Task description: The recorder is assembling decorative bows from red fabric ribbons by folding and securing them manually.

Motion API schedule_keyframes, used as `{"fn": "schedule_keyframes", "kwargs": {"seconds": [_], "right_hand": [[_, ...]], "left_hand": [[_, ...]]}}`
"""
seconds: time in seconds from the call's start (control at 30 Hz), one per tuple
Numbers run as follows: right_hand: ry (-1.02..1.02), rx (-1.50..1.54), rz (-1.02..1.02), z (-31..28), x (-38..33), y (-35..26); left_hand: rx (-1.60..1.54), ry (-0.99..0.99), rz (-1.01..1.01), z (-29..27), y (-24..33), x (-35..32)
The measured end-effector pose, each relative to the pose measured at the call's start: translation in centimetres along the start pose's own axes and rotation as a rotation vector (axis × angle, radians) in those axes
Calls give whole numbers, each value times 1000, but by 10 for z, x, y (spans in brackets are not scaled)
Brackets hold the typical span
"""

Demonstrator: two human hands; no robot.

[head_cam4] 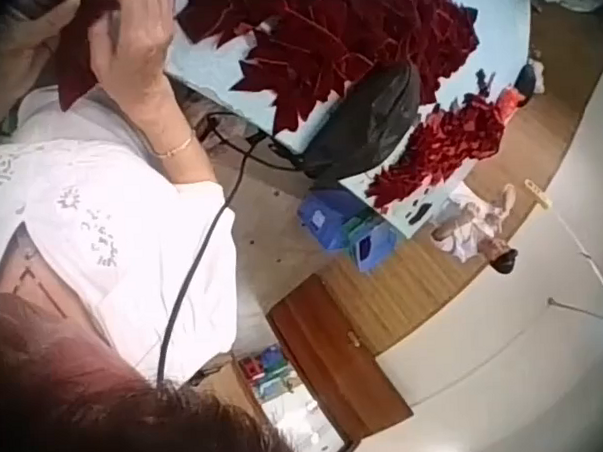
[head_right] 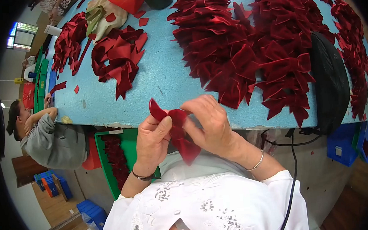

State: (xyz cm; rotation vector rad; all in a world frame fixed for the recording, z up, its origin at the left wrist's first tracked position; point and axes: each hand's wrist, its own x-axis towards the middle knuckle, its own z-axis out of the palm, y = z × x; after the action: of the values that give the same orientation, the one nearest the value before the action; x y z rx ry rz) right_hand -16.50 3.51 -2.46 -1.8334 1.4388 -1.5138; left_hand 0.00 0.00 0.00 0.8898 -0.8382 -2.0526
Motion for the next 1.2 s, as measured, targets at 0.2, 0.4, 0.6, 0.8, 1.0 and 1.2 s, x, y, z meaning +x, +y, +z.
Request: {"fn": "schedule_keyframes", "kwargs": {"seconds": [0.2,0.4,0.6,0.8,1.0,1.2], "right_hand": [[84,12,-104,6,2,3],[104,-103,-239,-1,5,6],[89,-101,-248,-1,1,5],[71,-23,-145,0,3,1],[108,-44,-132,-2,-4,1],[115,-93,-258,3,-2,4]], "left_hand": [[49,-57,44,3,1,0],[115,-93,-3,-1,2,0],[-8,-51,-26,2,2,1],[29,-56,-40,-3,1,2],[27,-78,-19,0,-4,1],[-7,-44,-48,4,2,-1]]}}
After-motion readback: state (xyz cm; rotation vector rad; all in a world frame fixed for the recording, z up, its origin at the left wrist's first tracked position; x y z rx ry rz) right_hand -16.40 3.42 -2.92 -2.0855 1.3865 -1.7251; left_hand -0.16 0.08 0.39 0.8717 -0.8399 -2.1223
